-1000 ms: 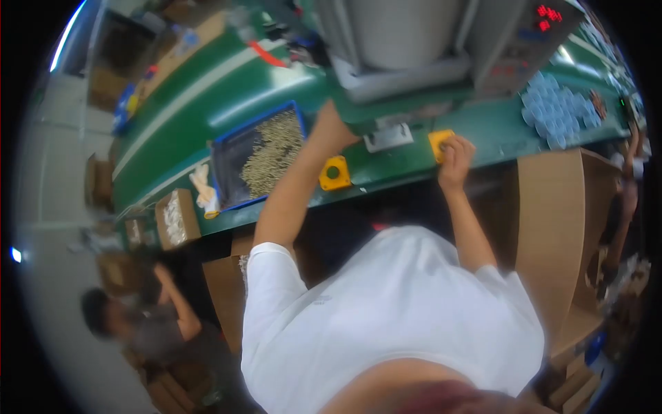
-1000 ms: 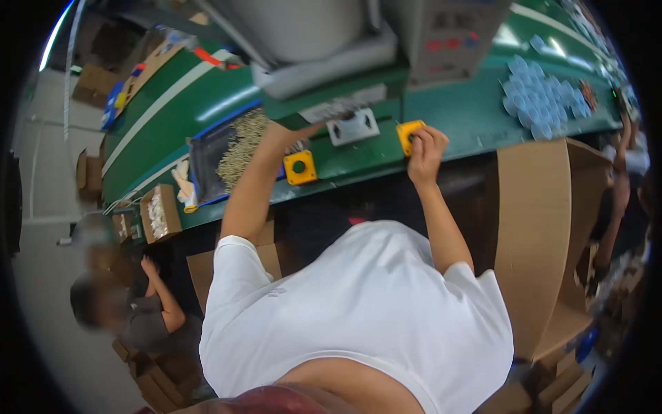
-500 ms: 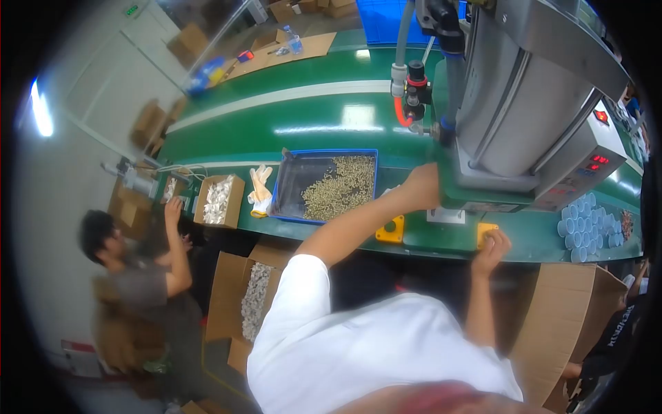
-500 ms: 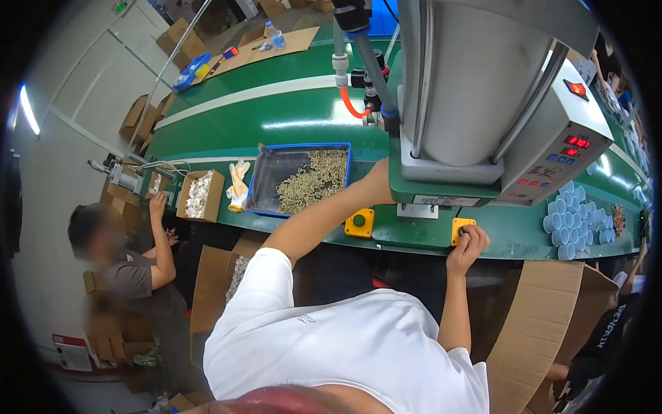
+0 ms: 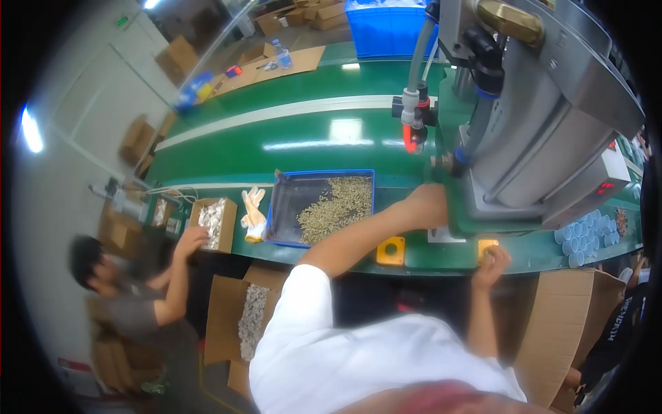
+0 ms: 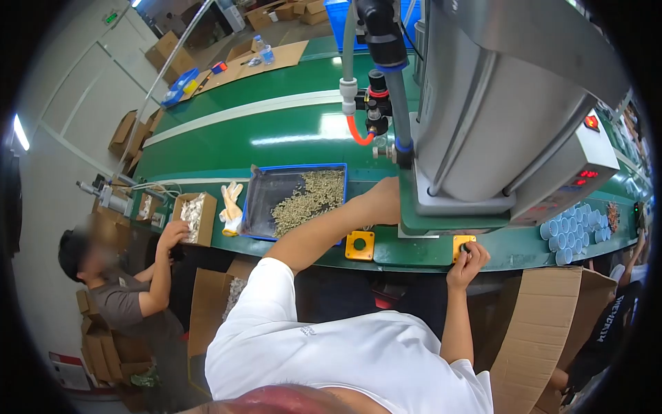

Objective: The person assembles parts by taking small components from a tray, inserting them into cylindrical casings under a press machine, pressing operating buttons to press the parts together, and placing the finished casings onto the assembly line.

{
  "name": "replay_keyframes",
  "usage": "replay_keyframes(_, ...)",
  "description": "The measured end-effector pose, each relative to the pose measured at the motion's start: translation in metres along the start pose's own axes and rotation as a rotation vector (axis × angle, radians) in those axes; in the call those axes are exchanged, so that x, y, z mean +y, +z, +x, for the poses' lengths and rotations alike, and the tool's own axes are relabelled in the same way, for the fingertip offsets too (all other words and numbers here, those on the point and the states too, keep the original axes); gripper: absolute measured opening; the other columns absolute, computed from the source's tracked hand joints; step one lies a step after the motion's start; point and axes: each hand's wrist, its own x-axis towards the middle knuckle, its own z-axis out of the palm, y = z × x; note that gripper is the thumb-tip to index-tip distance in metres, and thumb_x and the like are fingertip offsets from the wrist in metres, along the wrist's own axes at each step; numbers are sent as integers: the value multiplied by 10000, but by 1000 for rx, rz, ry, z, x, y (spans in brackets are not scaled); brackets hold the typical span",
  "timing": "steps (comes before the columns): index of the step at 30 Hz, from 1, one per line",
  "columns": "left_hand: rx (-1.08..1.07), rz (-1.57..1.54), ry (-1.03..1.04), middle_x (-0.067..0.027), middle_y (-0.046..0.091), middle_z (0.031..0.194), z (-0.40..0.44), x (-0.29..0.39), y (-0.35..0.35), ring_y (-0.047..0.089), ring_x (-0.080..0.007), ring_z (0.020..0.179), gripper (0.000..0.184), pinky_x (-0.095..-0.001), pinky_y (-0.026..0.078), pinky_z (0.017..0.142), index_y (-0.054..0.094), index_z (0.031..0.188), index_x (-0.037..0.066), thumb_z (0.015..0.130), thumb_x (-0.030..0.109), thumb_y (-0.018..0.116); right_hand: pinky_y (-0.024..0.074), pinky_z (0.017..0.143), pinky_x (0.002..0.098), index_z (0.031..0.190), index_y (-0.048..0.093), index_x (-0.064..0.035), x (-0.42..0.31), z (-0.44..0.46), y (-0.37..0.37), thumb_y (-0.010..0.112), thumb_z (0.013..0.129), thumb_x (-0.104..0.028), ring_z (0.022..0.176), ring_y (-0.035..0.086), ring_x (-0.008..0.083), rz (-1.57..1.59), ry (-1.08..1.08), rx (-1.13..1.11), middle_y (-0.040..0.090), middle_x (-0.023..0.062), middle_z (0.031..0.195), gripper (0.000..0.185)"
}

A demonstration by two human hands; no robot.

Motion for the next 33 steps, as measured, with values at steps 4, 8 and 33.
replay_keyframes(4, -5, -449, 22, -196, 692, 921, -41, -3, -14, 682, -382, 902, 165, -455, 550, 771, 710, 953, 0, 852, 130, 701, 407, 1011, 446, 1119, 628, -13, 3, -11, -6, 571, 986, -156, 1120, 506, 327, -41, 37, 5, 617, 149, 1172, 203)
replay_keyframes(8, 340, -355, -113, -139, 713, 946, -128, -13, 50, 697, -333, 907, 219, -428, 565, 817, 768, 1003, 41, 893, 230, 760, 404, 1008, 450, 1119, 621, -15, 12, -7, 3, 583, 978, -151, 1118, 511, 333, 20, 74, 30, 621, 149, 1162, 200)
replay_keyframes(33, 127, 61, -629, -217, 734, 1018, -225, -84, 46, 700, -393, 946, 259, -467, 552, 829, 721, 1099, 28, 899, 193, 738, 556, 830, 447, 1187, 650, -98, -22, 14, -27, 693, 850, -250, 1049, 622, 330, -115, -63, 22, 640, 99, 1180, 372)
